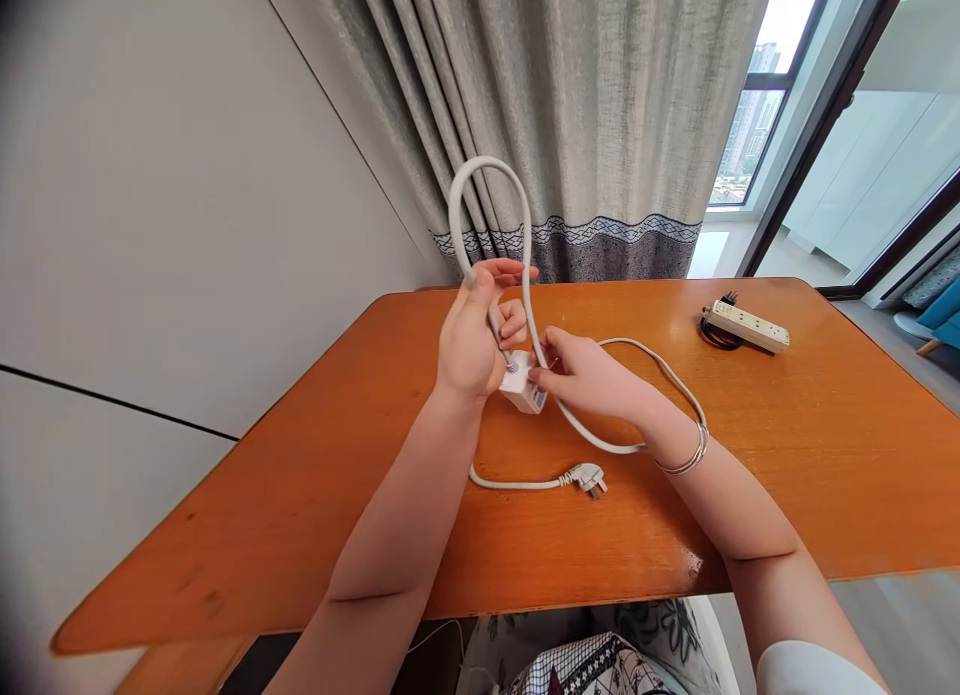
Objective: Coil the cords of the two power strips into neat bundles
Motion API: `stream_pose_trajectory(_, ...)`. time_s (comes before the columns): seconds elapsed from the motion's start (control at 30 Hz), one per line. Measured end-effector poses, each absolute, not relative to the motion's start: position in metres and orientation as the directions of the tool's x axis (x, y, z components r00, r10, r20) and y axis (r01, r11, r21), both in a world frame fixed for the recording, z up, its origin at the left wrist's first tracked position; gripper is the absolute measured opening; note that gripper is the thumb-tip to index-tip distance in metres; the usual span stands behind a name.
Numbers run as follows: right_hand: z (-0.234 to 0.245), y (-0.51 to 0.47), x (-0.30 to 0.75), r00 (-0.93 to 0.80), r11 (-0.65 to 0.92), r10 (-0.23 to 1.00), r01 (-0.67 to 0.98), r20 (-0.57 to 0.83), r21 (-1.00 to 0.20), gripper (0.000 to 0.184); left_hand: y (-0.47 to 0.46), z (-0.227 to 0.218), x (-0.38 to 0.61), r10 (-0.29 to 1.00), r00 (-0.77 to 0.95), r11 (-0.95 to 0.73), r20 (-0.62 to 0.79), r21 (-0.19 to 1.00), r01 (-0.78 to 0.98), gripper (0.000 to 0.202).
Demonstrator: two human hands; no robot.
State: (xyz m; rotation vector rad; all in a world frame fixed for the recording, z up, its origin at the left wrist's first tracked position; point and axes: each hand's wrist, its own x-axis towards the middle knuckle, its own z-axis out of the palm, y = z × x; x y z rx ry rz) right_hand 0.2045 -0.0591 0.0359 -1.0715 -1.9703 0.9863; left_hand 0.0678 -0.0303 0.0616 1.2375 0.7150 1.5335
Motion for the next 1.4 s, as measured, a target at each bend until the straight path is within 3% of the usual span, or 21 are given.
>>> stream_pose_trajectory(0.1,0.033,-0.053,0.206,-0.393,0.267,0.898,0.136,0.195,-0.954,0.019,-0.028,0.063,0.064,0.937,0.029,-0.321,0.349,0.889,-0.327,0.032)
stream_pose_trajectory(0.23,0.035,-0.045,0.215,-0.267,0.250,0.934,0.015,0.237,-0.968,0.032,-0.027,0.065,0.060,0.938,0.101,-0.278,0.332,0.893,-0.355,0.033)
stream_pose_trajectory(0.37,0.043,-0.043,0.224,-0.163,0.330,0.931,-0.007,0.326,-0.944,0.043,-0.031,0.068,0.057,0.901,0.357,-0.126,0.247,0.935,-0.330,0.041)
stream_pose_trajectory(0.53,0.055,-0.048,0.235,0.008,0.462,0.887,-0.040,0.462,-0.886,0.044,-0.038,0.068,0.052,0.709,0.682,-0.020,0.177,0.973,-0.232,0.047)
stream_pose_trajectory(0.73,0.069,-0.050,0.264,0.254,0.551,0.806,0.009,0.535,-0.834,0.042,-0.041,0.063,0.054,0.581,0.802,-0.086,0.141,0.990,-0.112,0.049)
stream_pose_trajectory(0.93,0.069,-0.036,0.293,0.328,0.599,0.768,-0.064,0.550,-0.798,0.036,-0.029,0.051,0.060,0.629,0.773,-0.155,0.080,0.988,0.023,0.041)
stream_pose_trajectory(1.1,0.058,-0.018,0.298,0.406,0.575,0.759,-0.053,0.509,-0.816,0.033,-0.022,0.050,0.061,0.761,0.599,-0.109,0.250,0.959,-0.262,0.036)
stream_pose_trajectory(1.17,0.053,-0.014,0.294,0.361,0.521,0.790,0.031,0.496,-0.853,0.029,-0.023,0.055,0.058,0.849,0.435,-0.135,0.299,0.920,-0.368,0.031)
stream_pose_trajectory(1.27,0.043,-0.014,0.279,0.156,0.369,0.896,0.260,0.416,-0.892,0.021,-0.023,0.065,0.054,0.924,0.200,-0.215,0.326,0.875,-0.433,0.027)
stream_pose_trajectory(1.4,0.034,-0.023,0.253,-0.165,0.205,0.978,0.637,0.128,-0.743,0.041,-0.014,0.068,0.045,0.933,-0.044,-0.340,0.358,0.833,-0.437,0.028)
